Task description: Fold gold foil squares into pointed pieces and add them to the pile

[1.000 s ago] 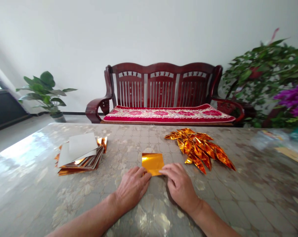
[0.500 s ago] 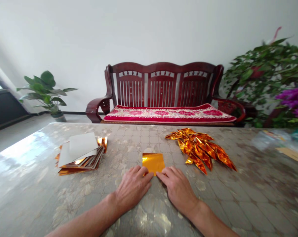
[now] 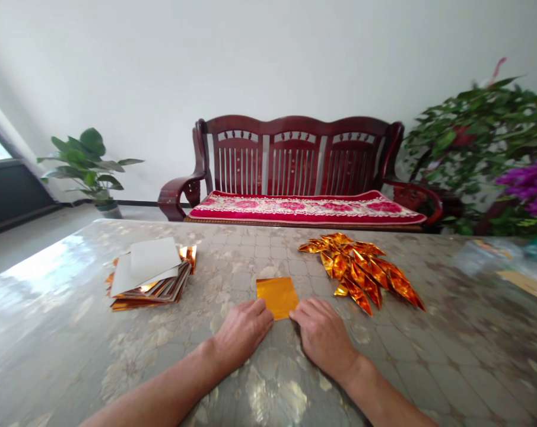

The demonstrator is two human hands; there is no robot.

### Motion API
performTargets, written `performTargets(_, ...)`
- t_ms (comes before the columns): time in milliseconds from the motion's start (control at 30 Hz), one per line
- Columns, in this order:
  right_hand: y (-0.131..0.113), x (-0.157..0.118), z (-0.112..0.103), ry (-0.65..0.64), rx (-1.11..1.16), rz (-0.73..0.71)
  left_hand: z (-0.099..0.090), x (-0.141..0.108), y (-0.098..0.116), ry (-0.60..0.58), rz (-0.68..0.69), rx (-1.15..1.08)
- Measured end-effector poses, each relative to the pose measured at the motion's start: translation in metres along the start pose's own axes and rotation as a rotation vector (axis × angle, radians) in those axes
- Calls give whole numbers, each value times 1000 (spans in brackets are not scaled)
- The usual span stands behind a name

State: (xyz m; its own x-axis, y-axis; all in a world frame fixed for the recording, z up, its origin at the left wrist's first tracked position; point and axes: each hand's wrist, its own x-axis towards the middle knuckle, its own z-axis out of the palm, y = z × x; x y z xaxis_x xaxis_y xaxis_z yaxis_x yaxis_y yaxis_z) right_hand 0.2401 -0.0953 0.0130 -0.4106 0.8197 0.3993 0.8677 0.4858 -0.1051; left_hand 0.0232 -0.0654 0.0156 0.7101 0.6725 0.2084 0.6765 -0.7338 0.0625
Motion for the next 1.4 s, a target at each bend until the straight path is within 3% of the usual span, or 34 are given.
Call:
performTargets(400, 1, -2, -2, -14, 1, 35, 3, 7, 0, 84, -112, -87)
performTargets(700, 1, 1, -2, 3, -89, -16, -1, 4, 1, 23, -86, 24)
performTargets(967, 2, 1, -4, 3, -77, -3, -12, 2, 11, -115, -29, 124)
performTargets(1200, 6, 3, -2, 8, -17, -11, -4, -1, 19, -23, 24, 109)
performTargets(1400, 8, 3, 2, 7, 50, -56, -9, -4, 27, -61, 41, -18)
